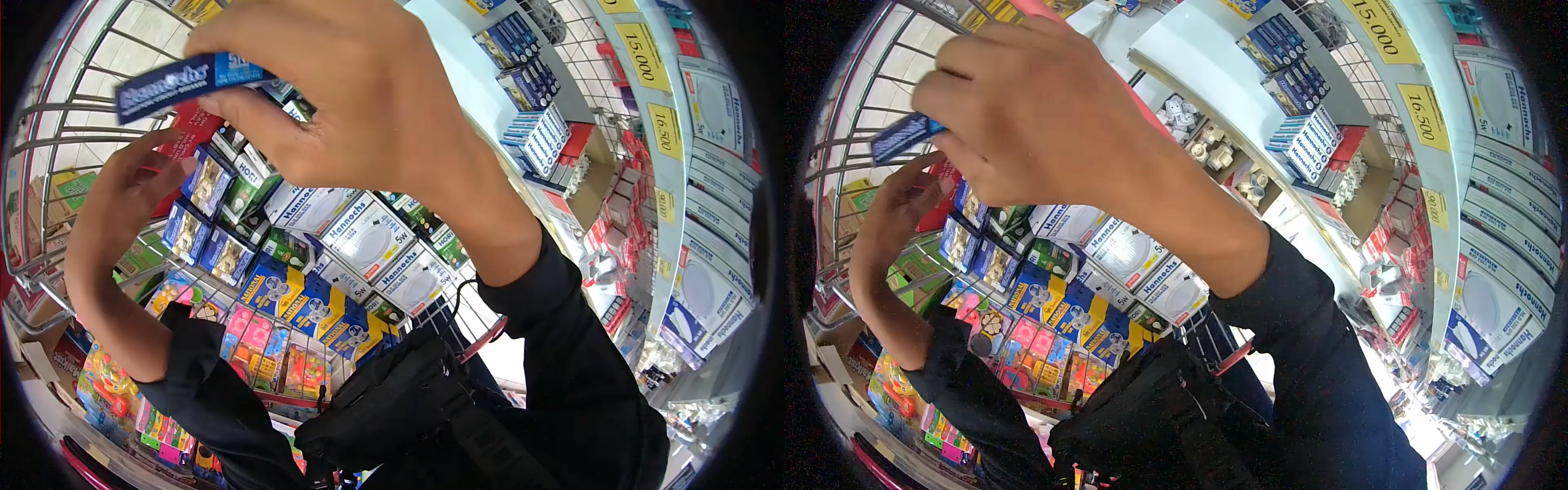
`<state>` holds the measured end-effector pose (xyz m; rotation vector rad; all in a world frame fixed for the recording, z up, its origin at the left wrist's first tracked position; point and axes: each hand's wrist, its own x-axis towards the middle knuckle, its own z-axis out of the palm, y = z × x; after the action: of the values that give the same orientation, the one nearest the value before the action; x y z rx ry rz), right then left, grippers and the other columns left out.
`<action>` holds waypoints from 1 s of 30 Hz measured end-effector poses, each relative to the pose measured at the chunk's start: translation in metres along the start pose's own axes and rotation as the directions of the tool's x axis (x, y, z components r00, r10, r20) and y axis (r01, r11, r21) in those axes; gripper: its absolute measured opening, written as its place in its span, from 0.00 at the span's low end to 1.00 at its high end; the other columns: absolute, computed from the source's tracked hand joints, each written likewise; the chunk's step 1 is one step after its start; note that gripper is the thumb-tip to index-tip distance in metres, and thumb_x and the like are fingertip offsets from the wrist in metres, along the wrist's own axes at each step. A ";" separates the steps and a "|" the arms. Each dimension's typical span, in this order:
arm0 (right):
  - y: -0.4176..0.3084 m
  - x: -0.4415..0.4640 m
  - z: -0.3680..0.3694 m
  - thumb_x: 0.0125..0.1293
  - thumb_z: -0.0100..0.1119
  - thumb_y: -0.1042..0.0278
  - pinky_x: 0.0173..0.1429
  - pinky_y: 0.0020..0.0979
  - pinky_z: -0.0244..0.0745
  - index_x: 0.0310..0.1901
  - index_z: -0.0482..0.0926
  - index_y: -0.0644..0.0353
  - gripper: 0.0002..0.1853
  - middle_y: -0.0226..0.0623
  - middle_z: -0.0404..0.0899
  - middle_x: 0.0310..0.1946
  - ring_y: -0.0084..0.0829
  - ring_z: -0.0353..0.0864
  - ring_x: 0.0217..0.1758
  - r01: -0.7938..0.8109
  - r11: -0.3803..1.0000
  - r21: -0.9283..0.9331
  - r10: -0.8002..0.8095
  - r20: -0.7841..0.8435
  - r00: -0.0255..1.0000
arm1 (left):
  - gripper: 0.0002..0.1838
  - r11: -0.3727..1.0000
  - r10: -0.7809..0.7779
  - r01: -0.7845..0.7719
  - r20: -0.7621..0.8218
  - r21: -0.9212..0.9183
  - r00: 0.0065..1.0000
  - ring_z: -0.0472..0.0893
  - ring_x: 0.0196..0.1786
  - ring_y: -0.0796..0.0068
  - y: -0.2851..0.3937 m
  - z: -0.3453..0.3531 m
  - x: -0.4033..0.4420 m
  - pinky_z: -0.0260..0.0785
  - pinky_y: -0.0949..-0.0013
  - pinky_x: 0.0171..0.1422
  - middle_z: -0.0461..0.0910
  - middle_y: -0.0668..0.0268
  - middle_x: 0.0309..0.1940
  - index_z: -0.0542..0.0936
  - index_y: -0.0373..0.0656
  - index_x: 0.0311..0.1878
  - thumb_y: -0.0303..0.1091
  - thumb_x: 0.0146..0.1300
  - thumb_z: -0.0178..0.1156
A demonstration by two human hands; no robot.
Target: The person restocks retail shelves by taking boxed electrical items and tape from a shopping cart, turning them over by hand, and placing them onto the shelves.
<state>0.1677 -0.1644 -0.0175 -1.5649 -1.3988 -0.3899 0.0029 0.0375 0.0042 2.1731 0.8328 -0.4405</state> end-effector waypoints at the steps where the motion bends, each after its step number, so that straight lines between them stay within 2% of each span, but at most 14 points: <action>1: 0.007 0.002 -0.005 0.53 0.67 0.75 0.47 0.36 0.78 0.39 0.80 0.60 0.10 0.37 0.80 0.36 0.38 0.83 0.41 0.066 0.987 0.149 -0.066 -0.010 0.998 | 0.29 1.000 0.014 -0.014 -0.012 -0.026 1.000 0.81 0.45 0.73 0.000 0.001 0.001 0.73 0.68 0.52 0.83 0.61 0.45 0.78 0.41 0.66 0.45 0.66 0.69; 2: 0.018 0.005 -0.009 0.55 0.67 0.77 0.47 0.35 0.77 0.44 0.78 0.63 0.14 0.40 0.79 0.38 0.39 0.83 0.42 0.133 0.947 0.293 -0.129 -0.030 0.991 | 0.27 1.000 0.009 -0.009 -0.025 -0.022 1.000 0.80 0.45 0.74 0.004 0.000 -0.003 0.71 0.70 0.53 0.83 0.61 0.44 0.78 0.40 0.66 0.44 0.68 0.67; 10: 0.053 0.028 -0.011 0.54 0.66 0.85 0.45 0.30 0.79 0.53 0.80 0.67 0.22 0.45 0.81 0.46 0.35 0.84 0.44 0.404 0.913 0.051 -0.352 -0.402 0.845 | 0.28 1.000 -0.020 0.018 -0.098 -0.024 0.995 0.78 0.45 0.75 -0.006 0.000 -0.004 0.70 0.70 0.52 0.82 0.61 0.43 0.78 0.37 0.65 0.46 0.70 0.66; 13: 0.029 0.019 -0.021 0.53 0.66 0.87 0.47 0.32 0.80 0.55 0.81 0.64 0.24 0.45 0.83 0.45 0.34 0.84 0.45 0.176 0.941 0.288 -0.050 -0.398 0.916 | 0.27 0.998 -0.058 0.057 -0.041 -0.025 0.998 0.78 0.45 0.75 0.001 -0.003 -0.005 0.71 0.70 0.51 0.82 0.62 0.42 0.78 0.39 0.64 0.47 0.69 0.66; 14: 0.013 0.015 -0.044 0.55 0.67 0.85 0.47 0.33 0.80 0.54 0.81 0.64 0.22 0.45 0.84 0.43 0.34 0.84 0.44 -0.037 0.972 0.231 0.102 -0.278 0.955 | 0.27 0.999 -0.045 0.045 -0.079 -0.006 0.996 0.78 0.44 0.75 0.002 -0.003 -0.008 0.71 0.70 0.50 0.82 0.62 0.40 0.79 0.39 0.63 0.48 0.69 0.66; 15: 0.019 0.006 -0.059 0.56 0.68 0.85 0.49 0.32 0.79 0.53 0.80 0.65 0.21 0.42 0.84 0.43 0.32 0.84 0.45 -0.114 0.982 0.149 0.143 -0.200 0.969 | 0.27 0.999 -0.039 0.038 -0.086 -0.005 0.996 0.78 0.44 0.75 0.003 -0.004 -0.008 0.71 0.70 0.50 0.82 0.62 0.40 0.79 0.39 0.63 0.48 0.69 0.66; 16: 0.025 -0.003 -0.074 0.58 0.69 0.84 0.52 0.31 0.78 0.52 0.79 0.66 0.19 0.40 0.83 0.43 0.30 0.83 0.46 -0.176 0.983 0.055 0.182 -0.120 0.976 | 0.27 0.999 -0.034 0.034 -0.088 -0.005 0.995 0.78 0.43 0.75 0.003 -0.004 -0.007 0.71 0.70 0.50 0.82 0.62 0.39 0.80 0.39 0.63 0.48 0.69 0.66; 17: 0.049 -0.025 -0.078 0.59 0.69 0.86 0.58 0.30 0.76 0.51 0.78 0.67 0.19 0.36 0.83 0.45 0.27 0.83 0.49 -0.102 0.994 -0.027 0.100 -0.062 0.993 | 0.26 0.999 -0.034 0.033 -0.090 -0.007 0.995 0.78 0.43 0.75 0.002 -0.004 -0.007 0.71 0.70 0.50 0.82 0.62 0.39 0.80 0.40 0.63 0.48 0.70 0.65; 19: 0.073 -0.053 -0.091 0.53 0.75 0.80 0.55 0.28 0.76 0.48 0.86 0.59 0.19 0.35 0.84 0.48 0.30 0.84 0.48 -0.307 0.952 -0.014 0.296 -0.221 0.929 | 0.26 0.999 -0.024 0.021 -0.100 -0.024 0.995 0.78 0.41 0.75 0.001 -0.003 -0.008 0.71 0.70 0.48 0.82 0.61 0.38 0.80 0.40 0.62 0.48 0.69 0.65; 21: 0.104 -0.085 -0.107 0.55 0.76 0.75 0.56 0.31 0.76 0.48 0.86 0.61 0.18 0.37 0.85 0.47 0.31 0.84 0.49 -0.493 0.869 0.045 0.487 -0.254 0.836 | 0.26 1.000 -0.008 0.007 -0.116 -0.004 0.993 0.79 0.41 0.75 0.001 -0.002 -0.009 0.71 0.70 0.48 0.82 0.61 0.38 0.80 0.39 0.62 0.48 0.70 0.65; 24: 0.135 -0.111 -0.130 0.56 0.76 0.68 0.55 0.33 0.78 0.49 0.86 0.59 0.18 0.37 0.86 0.47 0.34 0.84 0.50 -0.558 0.716 -0.418 0.547 -0.159 0.822 | 0.26 0.999 0.002 -0.006 -0.101 -0.043 0.995 0.79 0.41 0.75 -0.001 -0.002 -0.008 0.72 0.70 0.47 0.83 0.60 0.38 0.80 0.39 0.63 0.47 0.70 0.65; 27: 0.171 -0.142 -0.137 0.57 0.75 0.59 0.60 0.41 0.73 0.49 0.87 0.55 0.19 0.36 0.87 0.48 0.37 0.83 0.53 -0.565 0.597 -0.569 0.625 -0.112 0.773 | 0.26 0.999 -0.014 0.010 -0.091 -0.045 0.996 0.80 0.42 0.75 -0.003 -0.002 -0.006 0.72 0.70 0.48 0.83 0.59 0.39 0.80 0.39 0.63 0.47 0.70 0.65; 28: 0.176 -0.152 -0.134 0.58 0.74 0.56 0.66 0.46 0.65 0.50 0.87 0.51 0.19 0.33 0.86 0.48 0.40 0.80 0.55 -0.494 0.501 -0.711 0.606 -0.119 0.787 | 0.26 0.999 -0.018 0.014 -0.081 -0.045 0.997 0.80 0.42 0.75 -0.004 -0.001 -0.005 0.73 0.70 0.49 0.83 0.59 0.39 0.80 0.39 0.63 0.47 0.70 0.66; 30: 0.188 -0.165 -0.131 0.59 0.73 0.55 0.68 0.47 0.60 0.50 0.86 0.51 0.19 0.33 0.86 0.49 0.39 0.79 0.57 -0.476 0.494 -0.728 0.608 -0.102 0.788 | 0.26 1.000 -0.019 0.017 -0.110 -0.015 0.994 0.81 0.43 0.75 0.003 0.001 -0.008 0.73 0.70 0.50 0.83 0.59 0.39 0.80 0.39 0.63 0.48 0.70 0.66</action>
<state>0.3329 -0.3423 -0.1615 -2.6656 -0.7675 -0.4466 -0.0009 0.0319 0.0090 2.1944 0.9137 -0.3249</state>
